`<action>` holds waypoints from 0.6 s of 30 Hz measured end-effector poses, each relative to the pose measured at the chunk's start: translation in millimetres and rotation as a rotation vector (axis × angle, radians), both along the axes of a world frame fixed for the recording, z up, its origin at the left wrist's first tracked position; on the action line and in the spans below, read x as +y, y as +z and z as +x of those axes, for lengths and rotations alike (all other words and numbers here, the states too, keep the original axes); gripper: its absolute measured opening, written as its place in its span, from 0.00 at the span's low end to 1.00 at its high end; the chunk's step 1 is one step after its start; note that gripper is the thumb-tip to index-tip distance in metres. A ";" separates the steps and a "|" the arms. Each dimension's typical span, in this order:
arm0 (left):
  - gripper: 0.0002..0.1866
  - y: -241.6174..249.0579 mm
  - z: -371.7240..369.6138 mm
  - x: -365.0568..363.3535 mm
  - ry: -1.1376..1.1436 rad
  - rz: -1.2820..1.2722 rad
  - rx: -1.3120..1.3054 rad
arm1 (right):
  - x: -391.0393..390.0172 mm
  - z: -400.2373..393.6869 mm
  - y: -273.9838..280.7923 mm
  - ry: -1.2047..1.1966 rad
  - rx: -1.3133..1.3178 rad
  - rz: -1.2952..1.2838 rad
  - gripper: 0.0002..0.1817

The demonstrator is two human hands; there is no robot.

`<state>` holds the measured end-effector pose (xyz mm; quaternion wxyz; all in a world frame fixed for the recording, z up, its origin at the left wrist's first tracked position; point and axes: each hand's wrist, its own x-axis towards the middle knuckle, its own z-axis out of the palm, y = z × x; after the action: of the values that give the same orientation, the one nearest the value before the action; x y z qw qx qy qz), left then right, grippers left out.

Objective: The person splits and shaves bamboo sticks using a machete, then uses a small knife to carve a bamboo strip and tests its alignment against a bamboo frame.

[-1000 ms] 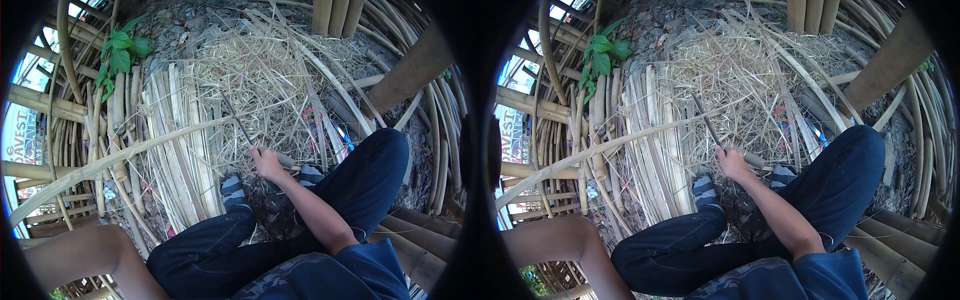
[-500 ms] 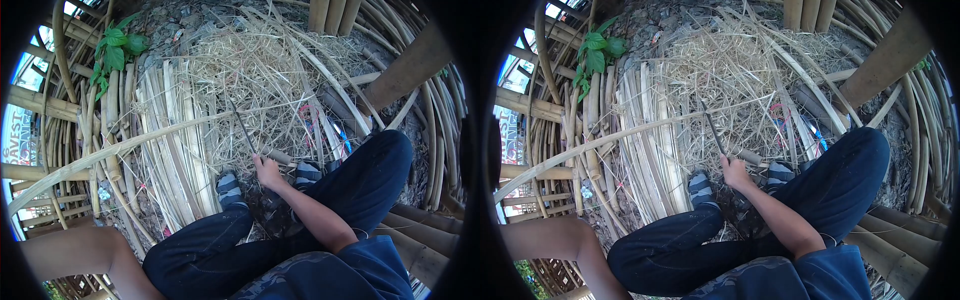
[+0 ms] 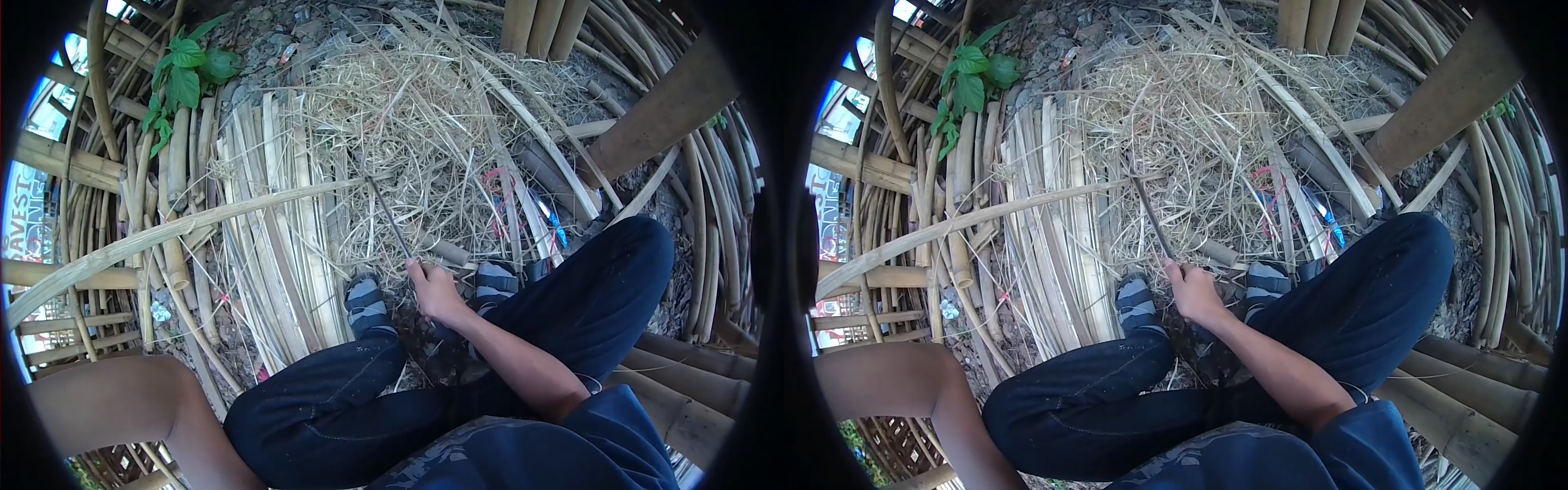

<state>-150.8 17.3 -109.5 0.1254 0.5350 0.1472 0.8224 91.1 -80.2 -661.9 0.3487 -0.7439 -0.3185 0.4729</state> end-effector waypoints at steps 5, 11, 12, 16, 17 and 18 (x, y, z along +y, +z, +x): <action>0.13 9.2 -1.6 -4.6 -0.063 -0.028 0.037 | 8.8 5.0 -1.9 0.003 0.144 -0.283 0.36; 0.13 -1.8 -8.7 19.4 -0.546 0.132 0.160 | 23.7 6.5 49.8 -0.222 0.669 -0.274 0.22; 0.12 -4.2 -12.7 27.2 -0.635 0.121 0.298 | 22.9 4.8 48.5 -0.161 0.719 -0.171 0.20; 0.13 -23.8 -1.5 42.4 -0.571 0.076 0.275 | 22.4 6.3 68.5 -0.143 0.664 -0.214 0.19; 0.13 -23.9 -3.7 42.9 -0.475 0.074 0.258 | 20.5 5.9 70.9 -0.169 0.550 -0.310 0.19; 0.13 -20.8 -4.8 40.2 -0.488 0.088 0.230 | 16.5 5.3 76.1 -0.174 0.553 -0.308 0.19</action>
<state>-155.6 57.4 -130.2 0.2789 0.6496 -0.0085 0.7073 96.4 -63.8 -585.8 0.3443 -0.6557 -0.0716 0.6681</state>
